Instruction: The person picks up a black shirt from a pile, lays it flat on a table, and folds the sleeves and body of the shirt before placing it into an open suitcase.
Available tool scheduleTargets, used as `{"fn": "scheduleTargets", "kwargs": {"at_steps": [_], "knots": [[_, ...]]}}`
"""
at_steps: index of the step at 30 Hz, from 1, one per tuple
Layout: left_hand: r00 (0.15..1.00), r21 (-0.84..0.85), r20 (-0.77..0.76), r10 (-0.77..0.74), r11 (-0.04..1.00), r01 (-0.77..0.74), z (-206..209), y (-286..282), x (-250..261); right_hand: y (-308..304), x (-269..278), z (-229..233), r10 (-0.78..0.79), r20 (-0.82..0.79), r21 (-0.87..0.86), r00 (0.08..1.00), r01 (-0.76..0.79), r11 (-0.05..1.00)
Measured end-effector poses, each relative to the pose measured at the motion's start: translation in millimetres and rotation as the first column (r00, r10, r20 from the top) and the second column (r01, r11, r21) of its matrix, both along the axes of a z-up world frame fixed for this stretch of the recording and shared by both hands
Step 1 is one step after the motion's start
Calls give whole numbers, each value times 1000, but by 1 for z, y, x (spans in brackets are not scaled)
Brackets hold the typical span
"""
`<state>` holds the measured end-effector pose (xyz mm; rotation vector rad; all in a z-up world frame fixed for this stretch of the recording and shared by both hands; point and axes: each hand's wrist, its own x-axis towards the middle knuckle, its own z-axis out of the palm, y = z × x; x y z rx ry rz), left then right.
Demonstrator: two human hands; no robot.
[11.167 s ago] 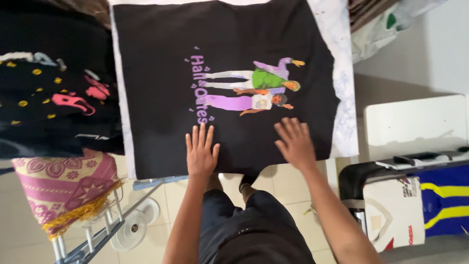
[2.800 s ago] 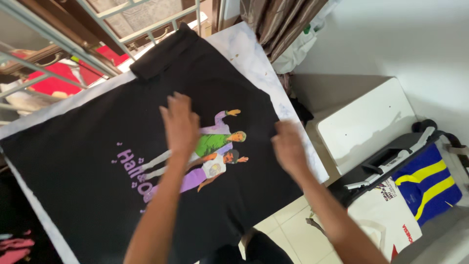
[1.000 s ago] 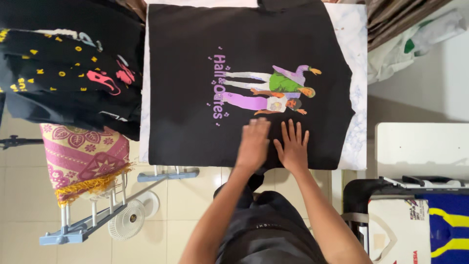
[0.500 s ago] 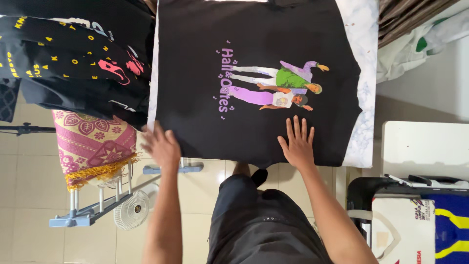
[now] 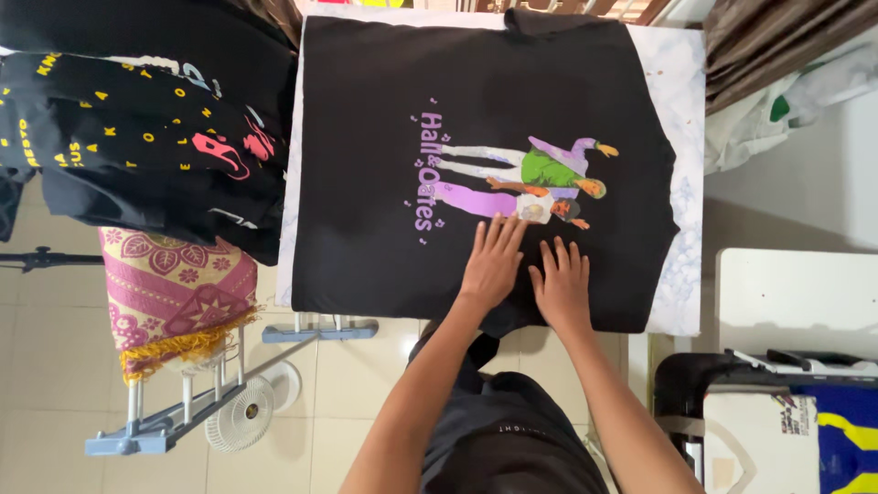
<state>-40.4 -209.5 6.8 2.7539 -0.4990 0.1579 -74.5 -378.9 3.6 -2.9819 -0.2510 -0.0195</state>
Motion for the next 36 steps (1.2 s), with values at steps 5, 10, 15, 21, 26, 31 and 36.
{"fn": "scheduleTargets", "kwargs": {"at_steps": [5, 10, 15, 21, 26, 31, 36], "knots": [[992, 41, -109, 67, 997, -62, 2, 64, 32, 5, 17, 21, -10, 46, 53, 999, 8, 999], [924, -32, -65, 376, 925, -378, 11, 223, 11, 22, 36, 46, -55, 33, 52, 998, 53, 997], [777, 5, 94, 623, 780, -626, 7, 264, 11, 59, 71, 64, -148, -207, 34, 967, 158, 987], [957, -105, -218, 191, 970, -218, 17, 130, 47, 101, 104, 46, 125, 62, 197, 990, -135, 971], [989, -189, -120, -83, 980, 60, 10, 76, 61, 96, 114, 31, 7, -227, 85, 974, 12, 996], [931, 43, -365, -1, 999, 18, 32, 160, 69, 89, 109, 20, 81, -51, 86, 995, -76, 993], [905, 52, -128, 406, 914, -403, 22, 284, 61, 95, 115, 35, 60, -99, 101, 993, -50, 994]]}}
